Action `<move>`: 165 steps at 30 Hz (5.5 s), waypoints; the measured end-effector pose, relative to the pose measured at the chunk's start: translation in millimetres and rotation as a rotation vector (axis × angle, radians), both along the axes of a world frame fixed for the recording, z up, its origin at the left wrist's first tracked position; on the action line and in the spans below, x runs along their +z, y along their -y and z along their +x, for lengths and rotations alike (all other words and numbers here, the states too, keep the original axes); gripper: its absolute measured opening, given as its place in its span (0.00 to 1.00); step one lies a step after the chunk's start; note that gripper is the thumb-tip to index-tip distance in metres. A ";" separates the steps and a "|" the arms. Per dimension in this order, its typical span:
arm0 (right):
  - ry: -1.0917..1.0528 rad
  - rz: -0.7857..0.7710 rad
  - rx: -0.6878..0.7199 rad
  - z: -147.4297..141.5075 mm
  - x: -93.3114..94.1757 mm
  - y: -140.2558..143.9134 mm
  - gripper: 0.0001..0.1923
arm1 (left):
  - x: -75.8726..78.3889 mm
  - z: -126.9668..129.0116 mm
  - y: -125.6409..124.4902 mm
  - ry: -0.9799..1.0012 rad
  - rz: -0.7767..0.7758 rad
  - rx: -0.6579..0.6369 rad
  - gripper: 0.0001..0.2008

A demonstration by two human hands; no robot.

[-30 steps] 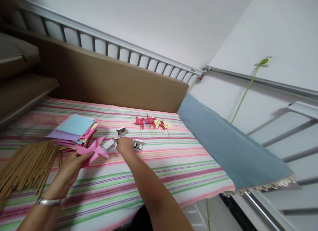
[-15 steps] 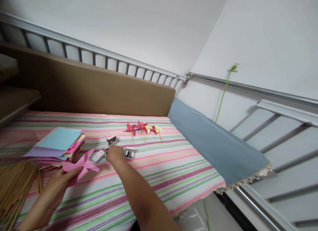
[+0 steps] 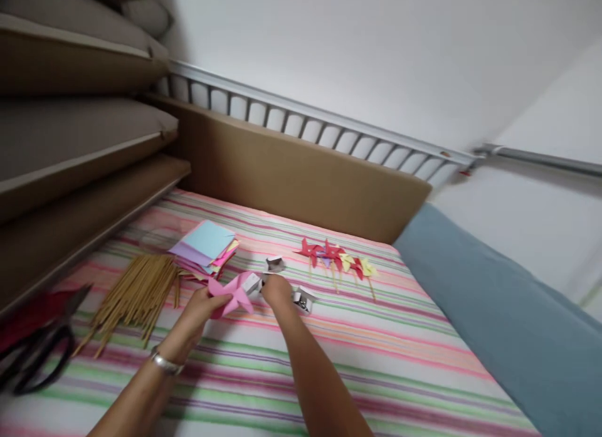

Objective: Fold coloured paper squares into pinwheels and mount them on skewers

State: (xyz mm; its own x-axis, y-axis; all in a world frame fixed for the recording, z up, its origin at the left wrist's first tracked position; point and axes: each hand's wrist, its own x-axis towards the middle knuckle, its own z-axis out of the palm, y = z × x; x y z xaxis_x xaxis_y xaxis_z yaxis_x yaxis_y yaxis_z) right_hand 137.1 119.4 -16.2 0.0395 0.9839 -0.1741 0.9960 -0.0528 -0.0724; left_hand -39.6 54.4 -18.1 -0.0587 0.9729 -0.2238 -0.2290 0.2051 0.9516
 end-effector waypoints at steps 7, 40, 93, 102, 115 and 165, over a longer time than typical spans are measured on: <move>-0.074 0.096 0.017 6.6 3.7 4.3 0.12 | 9.9 -1.7 3.7 0.106 -0.004 0.006 0.09; -0.478 0.123 0.014 32.6 -27.4 103.8 0.08 | -0.7 15.4 4.4 -0.041 -0.105 -0.062 0.10; -1.227 0.224 -0.067 7.1 5.1 89.0 0.04 | -3.3 45.2 18.7 0.343 -0.045 -0.128 0.15; -1.203 0.255 -0.041 4.5 7.9 90.7 0.04 | -0.4 45.8 18.3 0.339 -0.045 -0.076 0.11; -1.216 0.206 -0.043 6.1 6.2 89.8 0.05 | 1.9 43.4 18.8 0.307 -0.049 -0.094 0.11; -1.358 0.258 -0.194 2.4 10.3 91.6 0.03 | 4.3 44.8 20.4 0.352 -0.078 -0.203 0.10</move>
